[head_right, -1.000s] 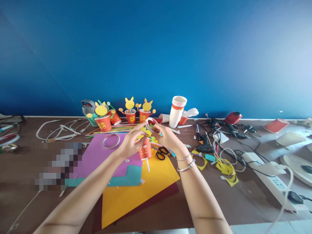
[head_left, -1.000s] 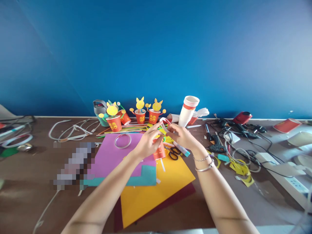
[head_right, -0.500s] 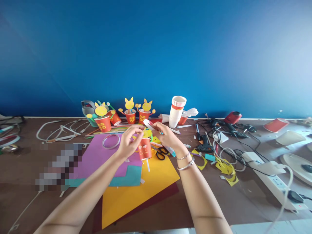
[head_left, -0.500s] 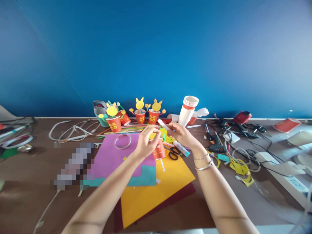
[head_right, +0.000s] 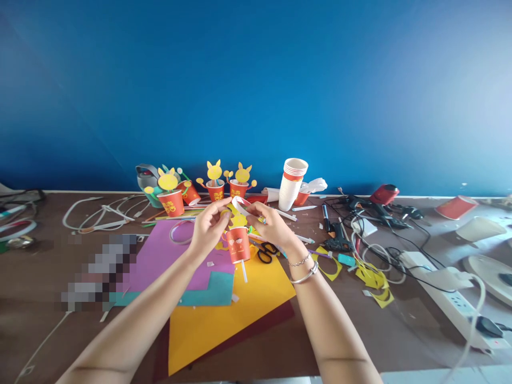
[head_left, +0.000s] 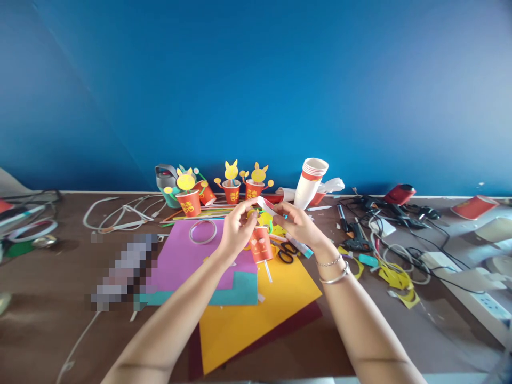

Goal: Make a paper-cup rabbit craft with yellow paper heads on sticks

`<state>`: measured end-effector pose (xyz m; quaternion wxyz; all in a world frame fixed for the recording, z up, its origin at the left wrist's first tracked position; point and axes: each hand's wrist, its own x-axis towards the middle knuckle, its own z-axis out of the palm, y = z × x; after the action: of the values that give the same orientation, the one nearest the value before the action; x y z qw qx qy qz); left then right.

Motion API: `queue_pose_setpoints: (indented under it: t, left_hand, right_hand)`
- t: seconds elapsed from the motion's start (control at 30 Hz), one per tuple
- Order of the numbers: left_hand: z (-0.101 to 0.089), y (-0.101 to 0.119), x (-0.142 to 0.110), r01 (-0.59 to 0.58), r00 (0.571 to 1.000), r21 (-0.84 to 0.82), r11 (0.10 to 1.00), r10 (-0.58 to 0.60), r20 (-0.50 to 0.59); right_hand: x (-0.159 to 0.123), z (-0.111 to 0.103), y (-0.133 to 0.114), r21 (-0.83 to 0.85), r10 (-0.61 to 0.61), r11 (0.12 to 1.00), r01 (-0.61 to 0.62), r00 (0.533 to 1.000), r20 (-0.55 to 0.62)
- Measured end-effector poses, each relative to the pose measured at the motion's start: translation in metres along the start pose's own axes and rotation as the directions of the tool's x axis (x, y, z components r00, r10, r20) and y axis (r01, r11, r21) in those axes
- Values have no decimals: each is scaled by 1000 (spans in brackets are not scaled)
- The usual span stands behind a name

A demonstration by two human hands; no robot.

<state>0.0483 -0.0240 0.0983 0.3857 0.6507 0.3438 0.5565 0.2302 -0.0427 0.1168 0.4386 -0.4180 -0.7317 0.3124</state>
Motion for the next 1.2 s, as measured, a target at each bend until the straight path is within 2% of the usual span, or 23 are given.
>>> queue_pose_setpoints:
  t: [0.13,0.3,0.43,0.53,0.63,0.73,0.97,1.2]
  left_hand:
    - [2,-7,-3,-137,990,187,973,140,-4]
    - [4,-13,-3,-169,979,215,962,189,-77]
    - [4,-13,-3,-97,989,179,979,116,-95]
    - [5,-10,-2,1,997,90,996,6,-79]
    - [7,-7,-2,56,996,1,998,-55,-66]
    - [9,-9,-3,72,993,-58,996,-77,-89]
    - [13,-19,-8,30,990,35,999,-24,-139]
    - [13,-9,-2,121,986,-74,990,-128,-107]
  right_hand:
    - [-1,4,-4,-102,-55,993,54,998,-8]
    - [-2,9,-9,-220,-86,972,79,996,-22]
    - [-2,11,-11,-260,-114,960,105,993,-18]
    - [-2,13,-10,-284,-122,952,111,992,-21]
    - [-2,13,-8,-292,-123,950,111,992,-23]
    - [-1,14,-7,-292,-125,950,113,992,-21]
    - [-2,16,-3,-277,-98,958,79,994,-54]
    - [-2,18,-3,-328,-62,944,44,997,-44]
